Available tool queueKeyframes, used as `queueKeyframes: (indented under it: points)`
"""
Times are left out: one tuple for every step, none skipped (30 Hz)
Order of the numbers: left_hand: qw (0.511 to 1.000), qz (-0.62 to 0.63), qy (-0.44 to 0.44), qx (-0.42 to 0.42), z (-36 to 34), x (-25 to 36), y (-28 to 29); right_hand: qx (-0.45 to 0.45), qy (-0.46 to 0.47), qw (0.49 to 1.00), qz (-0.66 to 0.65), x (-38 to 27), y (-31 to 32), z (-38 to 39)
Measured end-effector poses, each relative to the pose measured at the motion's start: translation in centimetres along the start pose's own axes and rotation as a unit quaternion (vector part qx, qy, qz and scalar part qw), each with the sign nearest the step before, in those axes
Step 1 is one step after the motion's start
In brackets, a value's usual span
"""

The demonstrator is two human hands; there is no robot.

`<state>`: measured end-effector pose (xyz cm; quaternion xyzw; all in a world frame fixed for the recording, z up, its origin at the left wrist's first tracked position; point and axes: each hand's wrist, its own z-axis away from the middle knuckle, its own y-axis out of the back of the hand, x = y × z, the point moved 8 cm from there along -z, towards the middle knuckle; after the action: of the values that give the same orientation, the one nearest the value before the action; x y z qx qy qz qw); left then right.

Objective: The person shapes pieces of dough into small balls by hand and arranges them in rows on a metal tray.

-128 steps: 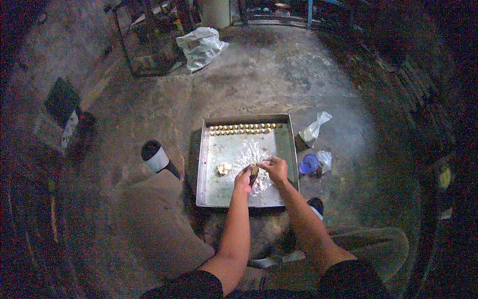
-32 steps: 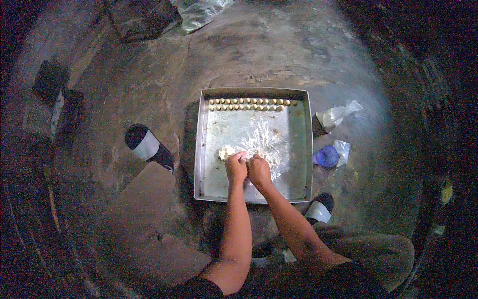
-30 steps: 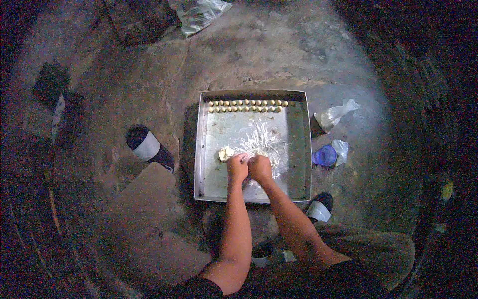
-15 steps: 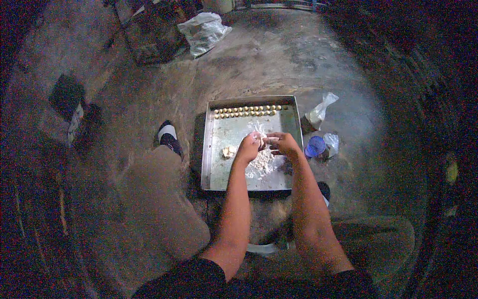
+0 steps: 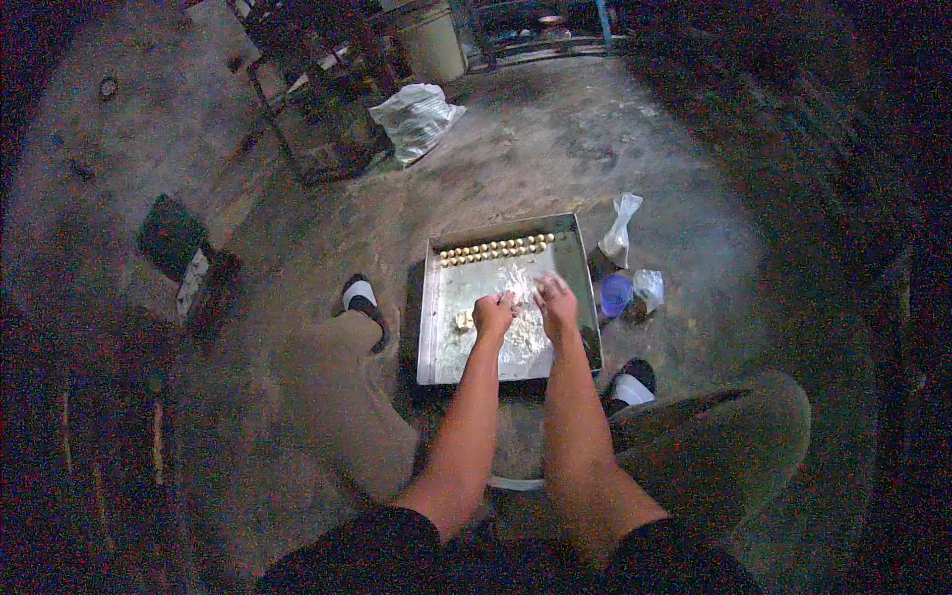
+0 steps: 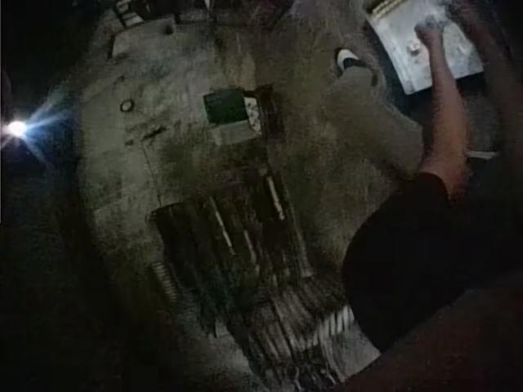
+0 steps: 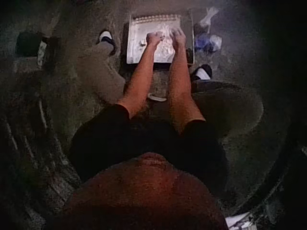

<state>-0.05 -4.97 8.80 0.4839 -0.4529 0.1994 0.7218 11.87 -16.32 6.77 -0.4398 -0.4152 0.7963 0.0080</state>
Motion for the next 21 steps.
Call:
queueKeyframes:
  points:
    - [1.000, 0.028, 0.006, 0.010, 0.2, -0.1, 0.2, 0.035, -0.009, 0.989, -0.146, 0.1, 0.3, 0.0]
    - [0.999, 0.046, 0.024, 0.015, 0.5, -0.2, 0.2, 0.052, -0.008, 0.954, -0.294, -0.1, 0.2, -0.2]
    - [0.997, 0.070, 0.038, 0.002, 0.8, -0.3, 0.2, -0.001, 0.047, 0.974, -0.220, -1.0, -0.6, 0.2]
    - [0.984, 0.171, 0.034, -0.037, 1.1, 0.3, -0.3, -0.005, 0.016, 0.972, -0.235, -0.6, -1.0, 0.2]
    - [0.960, 0.268, 0.029, -0.080, 1.5, 0.9, -0.9, -0.006, -0.012, 0.968, -0.251, -0.2, -1.5, 0.2]
    - [0.925, 0.357, 0.039, -0.122, 2.1, 1.3, -1.6, 0.011, -0.041, 0.965, -0.259, 0.3, -1.4, 0.3]
    - [0.900, 0.402, 0.034, -0.164, 2.4, 1.9, -2.0, 0.033, -0.038, 0.972, -0.232, 0.8, -1.8, 0.3]
    - [0.880, 0.440, 0.022, -0.177, 2.8, 2.1, -2.0, 0.053, -0.031, 0.983, -0.176, 1.1, -1.8, 0.4]
    - [0.907, 0.390, 0.004, -0.158, 2.8, 1.9, -1.4, 0.025, -0.019, 0.989, -0.147, 1.2, -2.5, 0.5]
    - [0.930, 0.342, 0.008, -0.133, 2.6, 1.1, -0.9, 0.015, -0.021, 0.994, -0.110, 1.8, -2.9, 0.6]
    - [0.951, 0.294, 0.029, -0.094, 2.4, -0.1, -0.2, -0.003, -0.012, 0.998, -0.066, 2.3, -3.6, 0.6]
    - [0.960, 0.271, 0.020, -0.064, 2.2, -1.0, 0.8, -0.024, -0.005, 0.999, -0.021, 2.9, -4.1, 0.7]
    - [0.969, 0.245, 0.030, -0.033, 1.9, -2.0, 1.4, -0.028, -0.012, 0.999, 0.031, 3.6, -4.4, 0.7]
    - [0.975, 0.217, 0.052, -0.009, 1.5, -3.1, 1.8, -0.055, 0.004, 0.998, 0.042, 3.9, -4.9, 0.7]
    - [0.971, 0.235, 0.047, -0.012, 1.0, -3.6, 1.7, -0.064, 0.010, 0.996, 0.060, 4.3, -5.0, 0.5]
    - [0.967, 0.249, 0.056, -0.019, 0.5, -4.4, 1.6, -0.053, 0.006, 0.995, 0.080, 4.8, -4.6, 0.3]
    - [0.963, 0.261, 0.063, -0.027, -0.1, -4.9, 1.4, -0.041, 0.018, 0.996, 0.077, 4.9, -4.3, -0.2]
    - [0.959, 0.273, 0.072, -0.038, -0.5, -5.3, 1.2, -0.051, 0.040, 0.994, 0.090, 4.7, -4.2, -0.7]
    - [0.944, 0.315, 0.085, -0.057, -0.8, -5.7, 0.5, -0.038, 0.051, 0.992, 0.108, 4.8, -3.5, -1.1]
    - [0.927, 0.360, 0.076, -0.069, -0.8, -5.7, 0.2, -0.033, 0.064, 0.990, 0.119, 4.7, -2.8, -1.5]
    - [0.907, 0.407, 0.075, -0.079, -0.8, -5.9, -0.2, -0.025, 0.068, 0.989, 0.131, 4.7, -1.9, -2.0]
